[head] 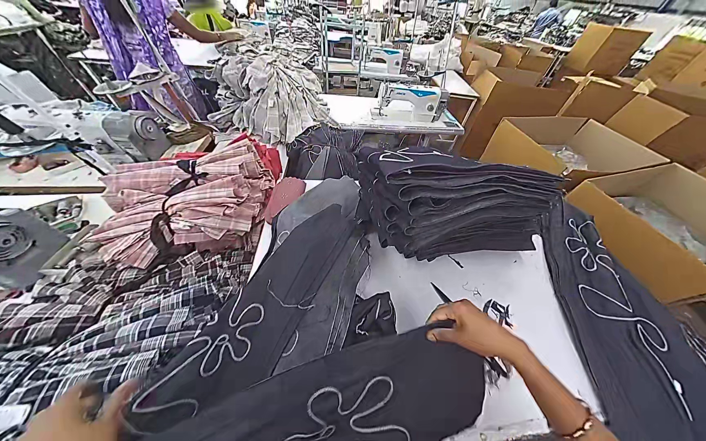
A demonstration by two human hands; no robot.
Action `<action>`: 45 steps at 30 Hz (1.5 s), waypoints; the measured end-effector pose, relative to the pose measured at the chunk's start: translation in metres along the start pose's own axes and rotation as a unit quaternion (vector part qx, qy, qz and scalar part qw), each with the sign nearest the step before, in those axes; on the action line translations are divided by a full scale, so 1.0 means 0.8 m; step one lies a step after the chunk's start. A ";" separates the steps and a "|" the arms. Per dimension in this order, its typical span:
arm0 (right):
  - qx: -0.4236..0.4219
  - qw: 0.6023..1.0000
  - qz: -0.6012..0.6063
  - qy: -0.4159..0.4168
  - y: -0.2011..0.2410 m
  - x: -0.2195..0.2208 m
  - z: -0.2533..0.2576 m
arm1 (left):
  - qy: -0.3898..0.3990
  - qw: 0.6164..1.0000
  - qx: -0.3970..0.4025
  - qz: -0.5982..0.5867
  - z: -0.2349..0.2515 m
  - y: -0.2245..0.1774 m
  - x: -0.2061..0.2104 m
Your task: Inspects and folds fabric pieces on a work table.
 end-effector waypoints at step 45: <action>-0.247 0.909 0.224 -0.249 0.252 -0.006 -0.116 | 0.263 0.733 0.286 -0.558 -0.242 -0.301 0.027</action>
Point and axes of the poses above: each hand's wrist, its own z-axis towards the middle knuckle, its own x-axis out of the palm, y = z × x, the point moved 7 cm from there along z, towards the middle knuckle, and after that the axes turned 12 degrees about -z, right-handed, at the moved point
